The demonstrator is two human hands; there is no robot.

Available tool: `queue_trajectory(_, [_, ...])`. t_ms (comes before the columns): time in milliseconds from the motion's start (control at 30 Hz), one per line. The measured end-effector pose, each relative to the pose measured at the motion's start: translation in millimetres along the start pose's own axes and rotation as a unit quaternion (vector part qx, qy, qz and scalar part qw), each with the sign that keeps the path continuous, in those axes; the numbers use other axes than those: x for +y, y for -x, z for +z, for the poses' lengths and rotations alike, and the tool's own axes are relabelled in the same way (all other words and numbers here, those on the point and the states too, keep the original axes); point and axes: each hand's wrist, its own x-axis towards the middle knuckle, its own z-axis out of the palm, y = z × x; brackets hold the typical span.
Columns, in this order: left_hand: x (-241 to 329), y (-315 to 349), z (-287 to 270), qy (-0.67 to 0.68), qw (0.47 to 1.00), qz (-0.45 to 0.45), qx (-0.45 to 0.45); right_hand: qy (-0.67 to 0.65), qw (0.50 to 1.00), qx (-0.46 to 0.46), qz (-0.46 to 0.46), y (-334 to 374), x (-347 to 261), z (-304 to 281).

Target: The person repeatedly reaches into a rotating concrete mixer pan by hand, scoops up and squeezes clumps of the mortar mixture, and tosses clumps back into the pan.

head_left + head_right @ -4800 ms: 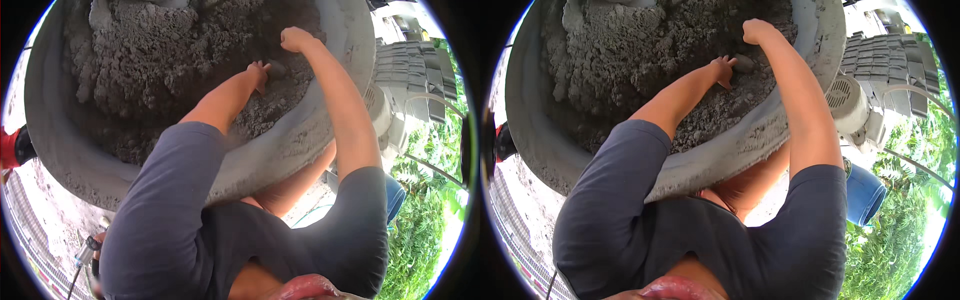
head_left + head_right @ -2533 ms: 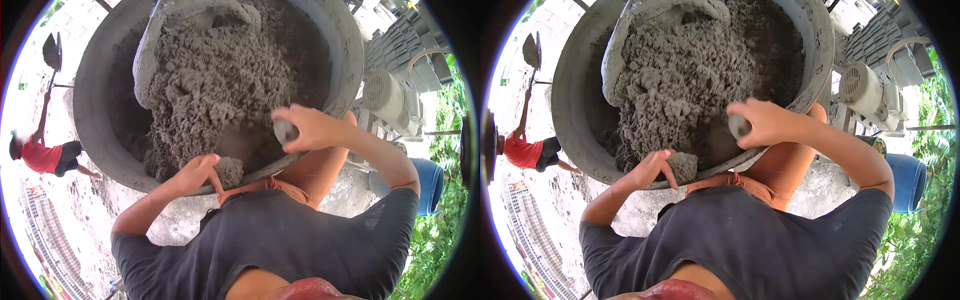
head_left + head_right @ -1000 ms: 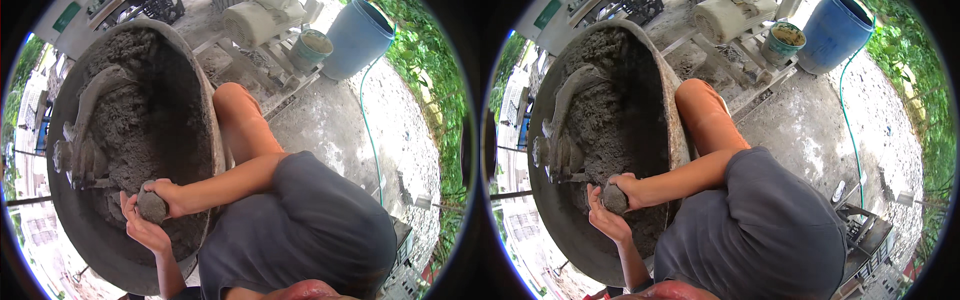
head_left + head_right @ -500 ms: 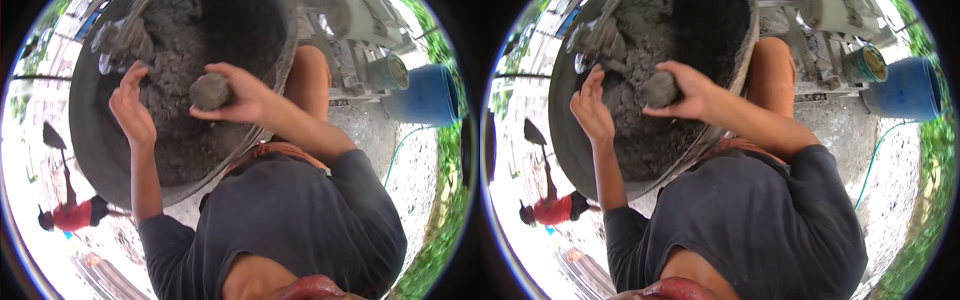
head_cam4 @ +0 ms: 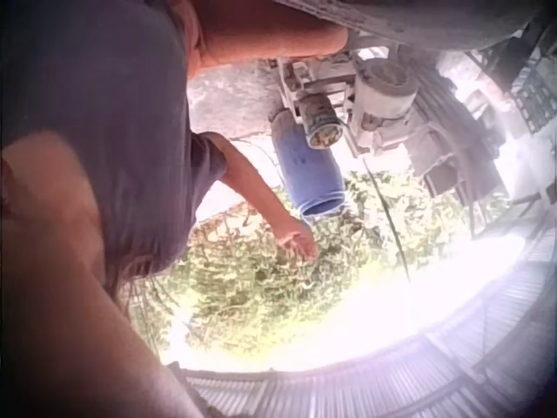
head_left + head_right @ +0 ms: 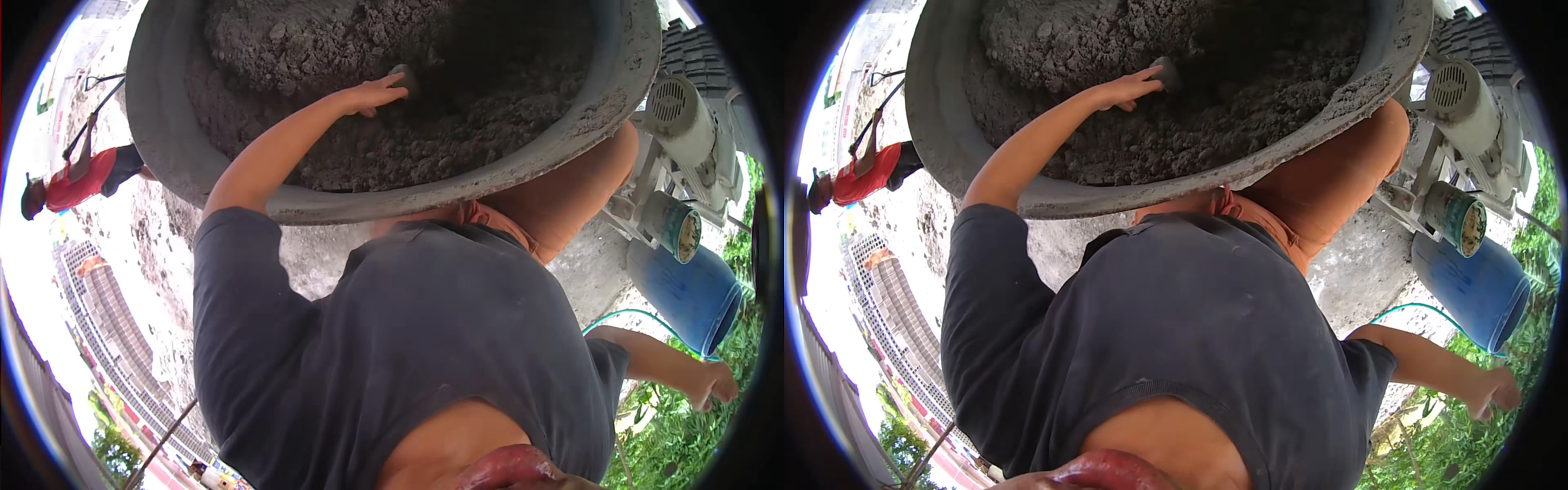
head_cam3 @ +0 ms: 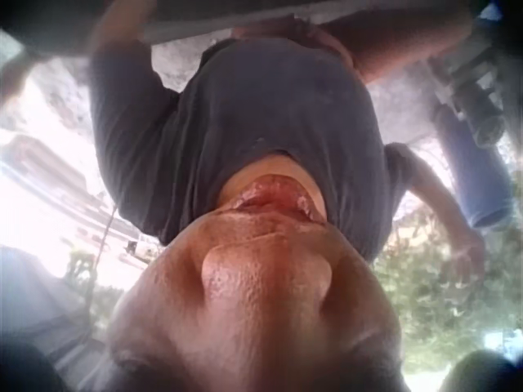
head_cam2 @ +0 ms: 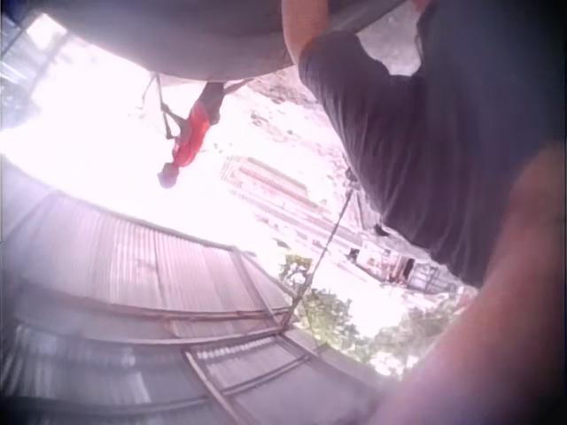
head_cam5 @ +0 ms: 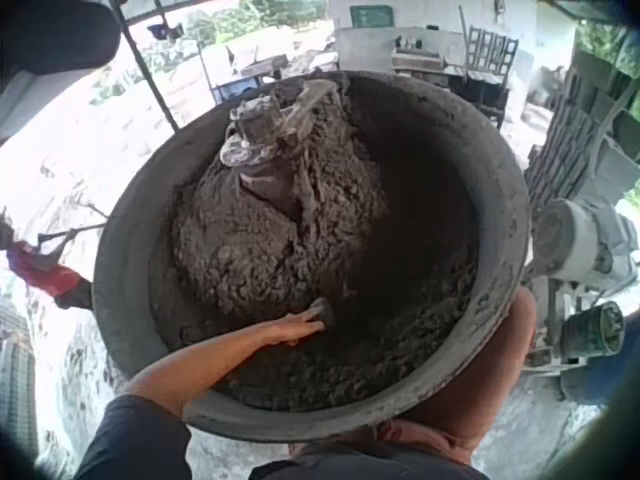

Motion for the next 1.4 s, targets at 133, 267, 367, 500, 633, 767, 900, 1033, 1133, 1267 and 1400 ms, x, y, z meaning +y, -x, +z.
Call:
queue_trajectory(133, [25.9,-72.3,45.9,-0.041,0.994,-0.028,0.100,0.041,0.946,0.213,0.240,-5.5,12.4,-79.2])
queue_trajectory(267, [15.5,-97.2,45.6,-0.066,0.976,-0.076,0.194,0.103,0.935,0.241,0.238,18.7,63.4,-121.1])
queue_trajectory(367, [30.8,-74.2,43.6,-0.088,0.978,-0.045,0.186,0.160,0.926,0.208,0.270,53.8,88.5,-136.0])
queue_trajectory(500, [31.0,-8.4,32.5,0.024,0.995,0.022,0.095,0.242,0.833,0.029,0.497,136.8,176.2,-131.3])
queue_trajectory(633, [104.5,109.3,33.1,0.191,0.965,0.150,-0.097,0.554,0.598,-0.365,0.451,237.4,226.8,-115.0])
queue_trajectory(767, [131.5,183.6,51.4,0.135,0.924,0.341,-0.104,0.407,0.474,-0.659,0.419,335.7,271.8,-80.0])
queue_trajectory(900, [97.8,194.8,61.7,0.126,0.908,0.399,0.005,0.337,0.445,-0.686,0.467,360.0,283.3,-98.0])
queue_trajectory(1033, [42.6,258.6,58.0,0.062,0.933,0.255,0.245,0.383,0.302,-0.777,0.398,361.5,280.6,-91.4])
queue_trajectory(1133, [-22.7,222.4,64.0,0.038,0.866,0.052,0.496,0.403,0.274,-0.773,0.405,353.6,279.5,-102.3])
queue_trajectory(1267, [-19.1,207.3,63.1,-0.041,0.919,-0.021,0.392,0.430,0.245,-0.770,0.402,360.5,287.1,-100.8])
queue_trajectory(1400, [-23.1,204.6,56.8,-0.004,0.925,0.014,0.380,0.391,0.278,-0.791,0.381,355.3,285.4,-113.4])
